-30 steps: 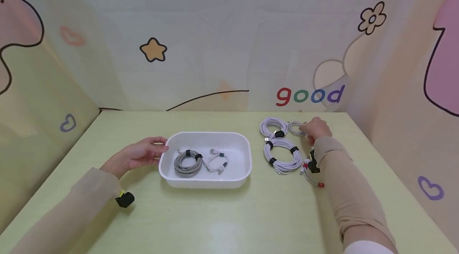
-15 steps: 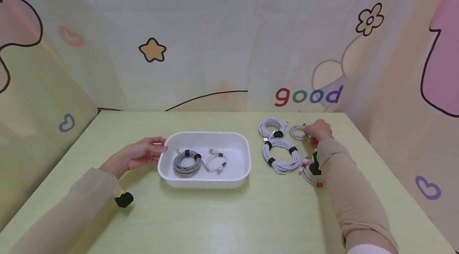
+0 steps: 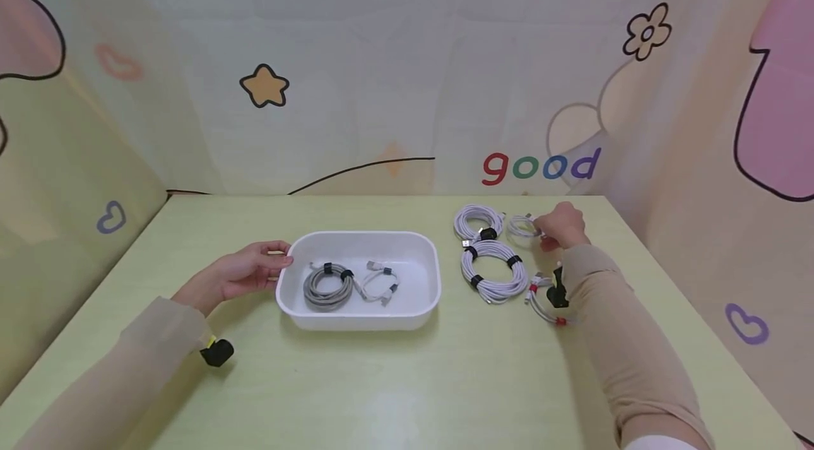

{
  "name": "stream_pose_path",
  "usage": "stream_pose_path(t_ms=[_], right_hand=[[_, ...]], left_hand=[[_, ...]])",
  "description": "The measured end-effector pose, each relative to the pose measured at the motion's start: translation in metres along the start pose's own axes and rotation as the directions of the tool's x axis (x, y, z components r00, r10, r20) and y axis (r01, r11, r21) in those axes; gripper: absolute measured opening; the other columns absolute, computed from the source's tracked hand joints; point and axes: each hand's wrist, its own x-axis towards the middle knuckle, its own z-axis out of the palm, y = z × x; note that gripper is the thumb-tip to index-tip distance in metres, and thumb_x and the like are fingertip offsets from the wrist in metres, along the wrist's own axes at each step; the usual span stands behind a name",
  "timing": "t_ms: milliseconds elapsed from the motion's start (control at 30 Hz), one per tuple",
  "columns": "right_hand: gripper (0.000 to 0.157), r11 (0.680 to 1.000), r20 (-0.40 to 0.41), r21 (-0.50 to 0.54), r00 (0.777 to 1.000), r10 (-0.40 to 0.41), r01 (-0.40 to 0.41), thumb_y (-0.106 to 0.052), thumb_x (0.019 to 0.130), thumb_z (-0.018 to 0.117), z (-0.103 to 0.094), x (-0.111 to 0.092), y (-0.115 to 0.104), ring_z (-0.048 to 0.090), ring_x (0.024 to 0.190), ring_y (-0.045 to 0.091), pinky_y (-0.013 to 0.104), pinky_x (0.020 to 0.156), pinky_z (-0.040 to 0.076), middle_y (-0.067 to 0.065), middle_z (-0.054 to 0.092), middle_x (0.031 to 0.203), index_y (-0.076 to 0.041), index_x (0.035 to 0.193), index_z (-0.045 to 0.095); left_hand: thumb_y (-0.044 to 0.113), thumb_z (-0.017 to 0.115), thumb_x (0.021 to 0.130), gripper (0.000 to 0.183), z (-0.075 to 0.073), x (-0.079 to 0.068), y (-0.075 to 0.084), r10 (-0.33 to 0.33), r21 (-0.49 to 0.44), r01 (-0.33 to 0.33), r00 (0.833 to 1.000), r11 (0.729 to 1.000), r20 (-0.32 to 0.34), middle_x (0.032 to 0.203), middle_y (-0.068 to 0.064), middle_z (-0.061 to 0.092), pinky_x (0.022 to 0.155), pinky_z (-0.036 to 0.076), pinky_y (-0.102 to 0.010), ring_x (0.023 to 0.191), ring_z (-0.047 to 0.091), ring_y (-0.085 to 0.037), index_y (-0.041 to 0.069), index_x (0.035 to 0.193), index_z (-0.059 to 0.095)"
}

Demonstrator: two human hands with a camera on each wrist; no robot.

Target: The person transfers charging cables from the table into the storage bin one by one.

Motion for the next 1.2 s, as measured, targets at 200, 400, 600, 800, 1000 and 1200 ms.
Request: stream_pose_path(t_ms=[200, 400, 600, 800, 1000, 1200], right_hand=[[0.019, 0.997, 0.014, 0.032, 0.998, -0.065, 0.064, -0.012, 0.081, 0.06, -0.002, -0.008, -0.007, 0.068, 0.051, 0.018, 0.036, 0.063, 0.059, 0.004, 0.064, 0.053, 0.006, 0.078, 0.063], [0.021, 0.989, 0.029, 0.059, 0.99, -0.136, 0.134, -0.013, 0.083, 0.058, -0.001, -0.018, -0.018, 0.068, 0.05, 0.017, 0.039, 0.064, 0.059, 0.005, 0.065, 0.055, 0.006, 0.075, 0.064], [0.03, 0.981, 0.051, 0.039, 0.98, -0.194, 0.192, -0.012, 0.086, 0.058, 0.002, -0.027, -0.031, 0.068, 0.052, 0.017, 0.041, 0.068, 0.059, 0.005, 0.066, 0.057, 0.016, 0.094, 0.064], [0.034, 0.975, 0.055, 0.011, 0.973, -0.223, 0.222, -0.014, 0.09, 0.06, 0.006, -0.033, -0.047, 0.067, 0.053, 0.016, 0.04, 0.067, 0.059, 0.007, 0.067, 0.062, 0.018, 0.103, 0.063], [0.031, 0.968, 0.065, 0.013, 0.966, -0.25, 0.249, -0.013, 0.091, 0.059, 0.012, -0.04, -0.061, 0.066, 0.053, 0.015, 0.035, 0.063, 0.059, 0.016, 0.069, 0.073, 0.016, 0.102, 0.063], [0.03, 0.959, 0.078, 0.005, 0.956, -0.282, 0.283, -0.013, 0.092, 0.059, 0.019, -0.052, -0.076, 0.064, 0.052, 0.011, 0.029, 0.059, 0.058, 0.015, 0.068, 0.075, 0.014, 0.104, 0.063]], left_hand=[[0.009, 0.056, 0.096, 0.023, 0.001, 0.0, 0.0, 0.002, 0.0, -0.002, 1.0, 1.0, 0.006, 0.095, 0.001, 0.064, 0.072, 0.056, -0.024, 0.085, 0.063, -0.012, 0.006, 0.115, 0.043], [0.009, 0.057, 0.096, 0.025, 0.001, 0.0, 0.001, -0.003, -0.007, 0.003, 1.0, 1.0, 0.006, 0.096, 0.001, 0.064, 0.073, 0.056, -0.025, 0.086, 0.063, -0.013, 0.005, 0.116, 0.042], [0.009, 0.057, 0.096, 0.024, 0.002, -0.001, 0.001, -0.007, -0.013, 0.007, 1.0, 1.0, 0.008, 0.097, 0.0, 0.063, 0.075, 0.056, -0.027, 0.086, 0.063, -0.013, 0.006, 0.115, 0.043], [0.008, 0.055, 0.096, 0.022, 0.002, -0.001, 0.001, 0.004, -0.013, -0.004, 1.0, 1.0, 0.015, 0.094, 0.001, 0.064, 0.074, 0.056, -0.026, 0.084, 0.063, -0.012, 0.006, 0.114, 0.042], [0.009, 0.056, 0.096, 0.023, 0.001, -0.001, 0.001, 0.0, -0.022, 0.001, 1.0, 1.0, 0.021, 0.094, 0.001, 0.064, 0.074, 0.056, -0.026, 0.084, 0.063, -0.011, 0.006, 0.115, 0.042], [0.009, 0.056, 0.096, 0.023, 0.002, -0.001, 0.0, 0.005, -0.021, -0.005, 1.0, 1.0, 0.015, 0.094, 0.001, 0.062, 0.074, 0.056, -0.026, 0.084, 0.063, -0.011, 0.007, 0.114, 0.042]])
